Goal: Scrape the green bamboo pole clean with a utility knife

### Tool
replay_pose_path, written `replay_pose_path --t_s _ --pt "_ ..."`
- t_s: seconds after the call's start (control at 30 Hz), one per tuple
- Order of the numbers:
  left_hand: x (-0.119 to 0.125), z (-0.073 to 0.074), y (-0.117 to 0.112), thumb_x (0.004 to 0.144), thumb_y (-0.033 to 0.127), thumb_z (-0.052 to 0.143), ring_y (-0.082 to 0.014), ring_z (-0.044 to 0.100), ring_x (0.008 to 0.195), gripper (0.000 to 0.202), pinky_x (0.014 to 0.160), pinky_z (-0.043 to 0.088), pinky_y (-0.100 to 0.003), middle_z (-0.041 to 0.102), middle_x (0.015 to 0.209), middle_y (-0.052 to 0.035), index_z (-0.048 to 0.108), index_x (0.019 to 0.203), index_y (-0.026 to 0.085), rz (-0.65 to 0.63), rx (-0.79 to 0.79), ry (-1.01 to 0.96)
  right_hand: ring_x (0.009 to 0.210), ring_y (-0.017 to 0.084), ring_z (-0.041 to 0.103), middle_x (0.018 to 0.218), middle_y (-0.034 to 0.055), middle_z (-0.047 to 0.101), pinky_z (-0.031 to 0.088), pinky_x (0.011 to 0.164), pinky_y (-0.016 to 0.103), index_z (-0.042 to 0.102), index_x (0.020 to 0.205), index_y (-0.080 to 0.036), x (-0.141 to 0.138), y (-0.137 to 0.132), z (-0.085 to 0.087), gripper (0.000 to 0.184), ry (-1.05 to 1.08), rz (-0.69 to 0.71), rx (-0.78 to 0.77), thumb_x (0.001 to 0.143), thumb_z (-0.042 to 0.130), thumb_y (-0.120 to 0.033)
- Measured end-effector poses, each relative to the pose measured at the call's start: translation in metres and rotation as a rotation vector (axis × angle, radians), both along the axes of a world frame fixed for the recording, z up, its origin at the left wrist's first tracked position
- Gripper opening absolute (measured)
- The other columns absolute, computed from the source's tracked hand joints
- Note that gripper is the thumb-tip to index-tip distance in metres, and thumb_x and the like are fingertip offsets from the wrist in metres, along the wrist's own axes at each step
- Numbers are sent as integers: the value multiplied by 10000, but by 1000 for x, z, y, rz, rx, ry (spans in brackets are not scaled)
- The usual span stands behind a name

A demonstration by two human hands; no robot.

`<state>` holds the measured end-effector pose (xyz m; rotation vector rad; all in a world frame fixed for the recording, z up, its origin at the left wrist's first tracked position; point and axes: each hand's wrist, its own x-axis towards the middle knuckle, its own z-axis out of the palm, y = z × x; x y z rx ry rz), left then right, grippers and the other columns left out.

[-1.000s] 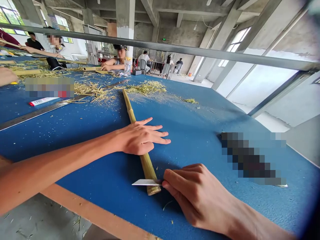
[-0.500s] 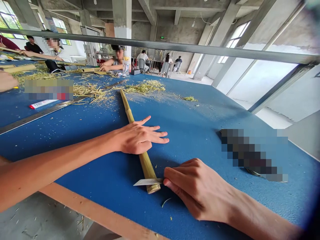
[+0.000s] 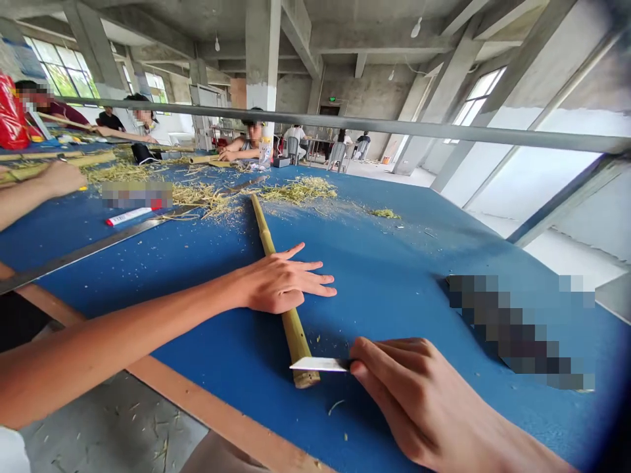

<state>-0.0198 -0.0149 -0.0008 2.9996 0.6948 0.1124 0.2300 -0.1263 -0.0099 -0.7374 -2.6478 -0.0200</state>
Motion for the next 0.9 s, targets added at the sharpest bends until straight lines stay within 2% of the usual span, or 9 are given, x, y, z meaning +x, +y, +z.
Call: replay_pose_path --t_s 0.23,0.37,0.5,0.63,0.7,0.9 --pt "1 5 -1 855 113 433 -249 276 1505 636 1236 66 -606 374 1576 3 486 1463 292 11 -46 0 525 160 435 681 -36 502 323 533 308 429 826 -245 -16 0 -8 281 -68 -44 -35 1059 278 -207" --pt "6 10 0 830 123 487 -260 172 1536 639 1234 3 -608 333 1600 -8 514 1446 288 -10 -4 20 528 161 411 683 -44 485 292 534 315 417 815 -247 -19 1 -8 274 -101 -38 -51 1057 297 -201" --pt "9 10 3 820 117 474 -263 201 1530 648 1237 -17 -602 345 1595 -19 512 1451 258 -40 -14 17 524 160 405 677 -46 484 280 535 311 412 812 -249 -22 5 -7 262 -115 -27 -68 1042 310 -176" --pt "8 5 6 814 112 448 -229 206 1529 674 1249 -39 -560 389 1573 11 488 1467 270 -45 -13 20 500 158 392 646 -53 479 281 524 304 399 804 -254 -21 6 -8 278 -92 -10 -78 1055 294 -198" --pt "7 3 7 816 114 437 -224 230 1521 687 1253 0 -553 381 1576 20 467 1480 286 -41 -21 24 485 159 384 634 -56 481 273 509 312 391 797 -257 -20 7 -9 281 -75 8 -78 1059 296 -216" --pt "8 3 8 829 126 413 -230 304 1495 685 1230 231 -516 352 1584 57 460 1481 332 3 -62 26 468 160 388 623 -60 490 263 490 329 387 797 -259 -18 13 -9 260 -64 45 -74 1047 337 -206"
